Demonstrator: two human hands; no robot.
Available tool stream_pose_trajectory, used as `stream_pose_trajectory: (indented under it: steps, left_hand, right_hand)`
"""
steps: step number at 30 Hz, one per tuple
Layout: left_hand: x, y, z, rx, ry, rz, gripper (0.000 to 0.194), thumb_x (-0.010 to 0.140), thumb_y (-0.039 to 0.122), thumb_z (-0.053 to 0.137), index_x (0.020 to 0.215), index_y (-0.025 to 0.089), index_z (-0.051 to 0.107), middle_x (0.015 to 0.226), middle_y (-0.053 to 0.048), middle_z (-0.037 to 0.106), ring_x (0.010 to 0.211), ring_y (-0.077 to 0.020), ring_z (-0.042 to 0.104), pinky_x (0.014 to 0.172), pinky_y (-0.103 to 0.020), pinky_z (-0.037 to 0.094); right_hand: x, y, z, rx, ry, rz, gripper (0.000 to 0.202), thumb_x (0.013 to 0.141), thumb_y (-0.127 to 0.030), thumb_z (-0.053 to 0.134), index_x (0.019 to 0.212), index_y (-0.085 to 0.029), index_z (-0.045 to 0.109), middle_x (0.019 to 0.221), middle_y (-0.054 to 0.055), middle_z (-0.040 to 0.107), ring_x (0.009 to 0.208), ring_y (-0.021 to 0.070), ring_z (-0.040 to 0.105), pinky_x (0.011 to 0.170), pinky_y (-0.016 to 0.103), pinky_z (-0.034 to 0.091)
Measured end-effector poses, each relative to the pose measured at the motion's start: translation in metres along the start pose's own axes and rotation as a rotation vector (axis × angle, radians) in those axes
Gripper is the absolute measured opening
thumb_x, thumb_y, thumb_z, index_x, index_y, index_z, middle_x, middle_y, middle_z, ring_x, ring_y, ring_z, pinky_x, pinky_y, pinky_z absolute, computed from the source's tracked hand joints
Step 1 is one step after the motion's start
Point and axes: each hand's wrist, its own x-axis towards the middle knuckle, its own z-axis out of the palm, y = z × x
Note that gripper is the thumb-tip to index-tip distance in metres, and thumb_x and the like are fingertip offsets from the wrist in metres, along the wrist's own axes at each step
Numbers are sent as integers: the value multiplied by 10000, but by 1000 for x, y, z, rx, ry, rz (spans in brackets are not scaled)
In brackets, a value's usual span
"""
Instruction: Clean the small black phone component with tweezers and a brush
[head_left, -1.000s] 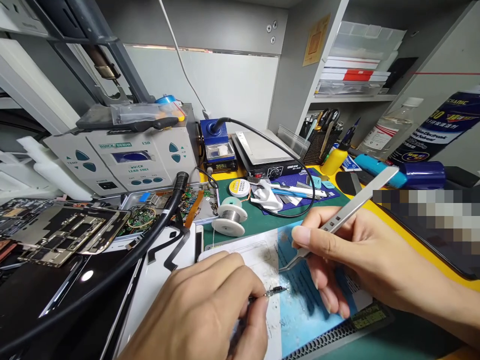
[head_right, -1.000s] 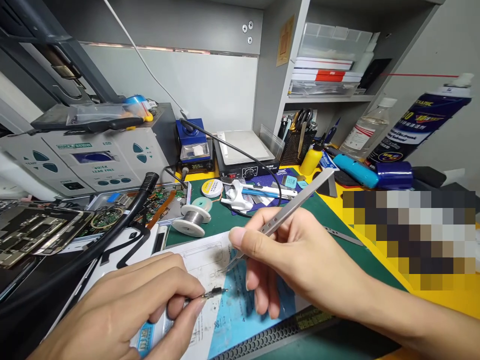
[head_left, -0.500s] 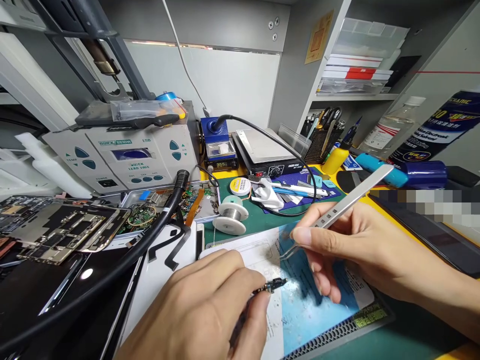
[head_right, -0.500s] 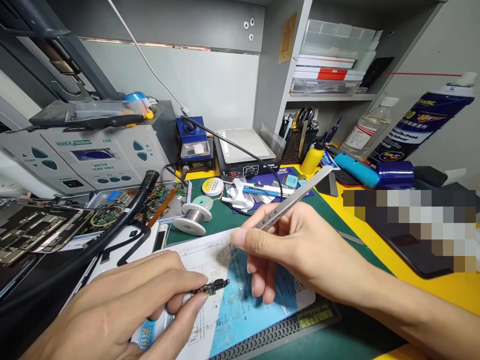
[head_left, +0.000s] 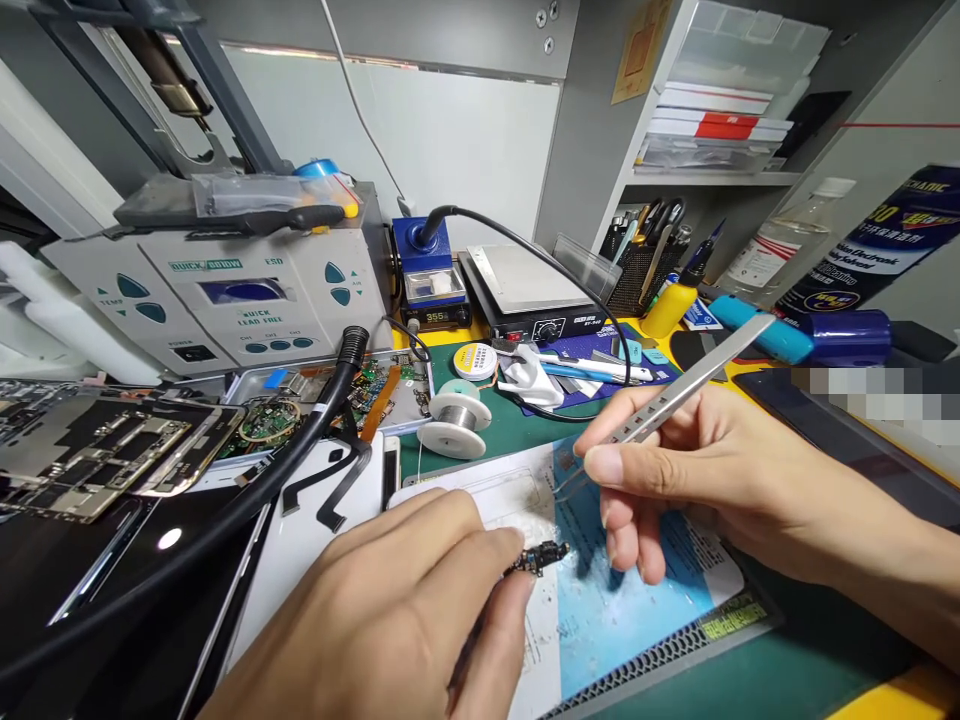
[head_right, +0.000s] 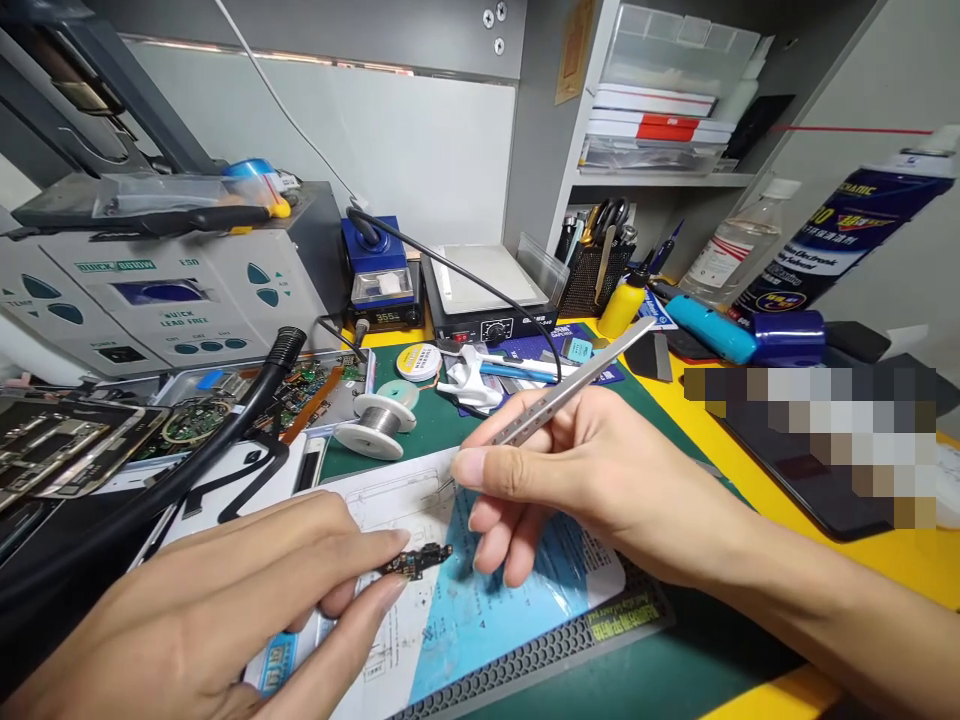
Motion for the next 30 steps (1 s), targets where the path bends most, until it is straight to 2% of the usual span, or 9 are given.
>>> stream_pose_trajectory:
  steps: [3, 6, 10, 16, 27, 30]
  left_hand:
    - [2, 1, 1, 38, -1, 32, 205, 974, 71, 597, 913, 234, 705, 762, 26, 684, 669, -163, 690, 634, -292, 553]
    - [3, 3, 1, 51, 0, 22, 210, 995, 86, 592, 913, 237, 711, 780, 22, 694, 656, -164, 682, 630, -300, 554]
    - [0, 3, 0, 71, -53, -29, 219, 999, 72, 604, 1025, 248, 731, 817, 28, 699, 712, -167, 700, 688, -302, 571]
    - [0, -3, 1, 48, -17, 28, 224, 970, 66, 584, 988, 239, 725, 770, 28, 652, 653, -163, 654, 609, -295, 533]
    - [-3, -7, 4, 57, -22, 76, 211, 986, 80, 554, 909, 269, 608, 741, 43, 597, 591, -165, 596, 545, -296, 500]
    - [-3, -8, 6, 69, -29, 82, 209, 989, 86, 552, 900, 275, 560, 743, 48, 593, 587, -159, 601, 524, -286, 496]
  right_hand:
    - [0, -1, -1, -44, 7, 21, 167, 901, -322, 966, 860, -197, 862, 653, 20, 858, 511, 140, 807, 502, 151, 673]
    - [-2, 1, -1, -120, 56, 19, 162, 849, -288, 989, 829, -205, 851, 571, -4, 816, 446, 131, 757, 443, 138, 633]
    - [-4, 2, 2, -118, 90, 32, 183, 806, -231, 987, 764, -231, 809, 527, -18, 797, 388, 132, 707, 367, 131, 572]
    - [-6, -1, 16, -138, 183, 32, 276, 683, -212, 1042, 677, -226, 767, 502, -14, 775, 393, 126, 701, 369, 108, 534]
    - [-8, 5, 13, -137, 173, 26, 235, 719, -233, 1033, 724, -242, 798, 530, -26, 779, 395, 123, 700, 382, 117, 538]
    - [-9, 5, 13, -130, 180, 46, 236, 693, -230, 1041, 718, -251, 808, 532, -27, 782, 388, 119, 691, 376, 114, 529]
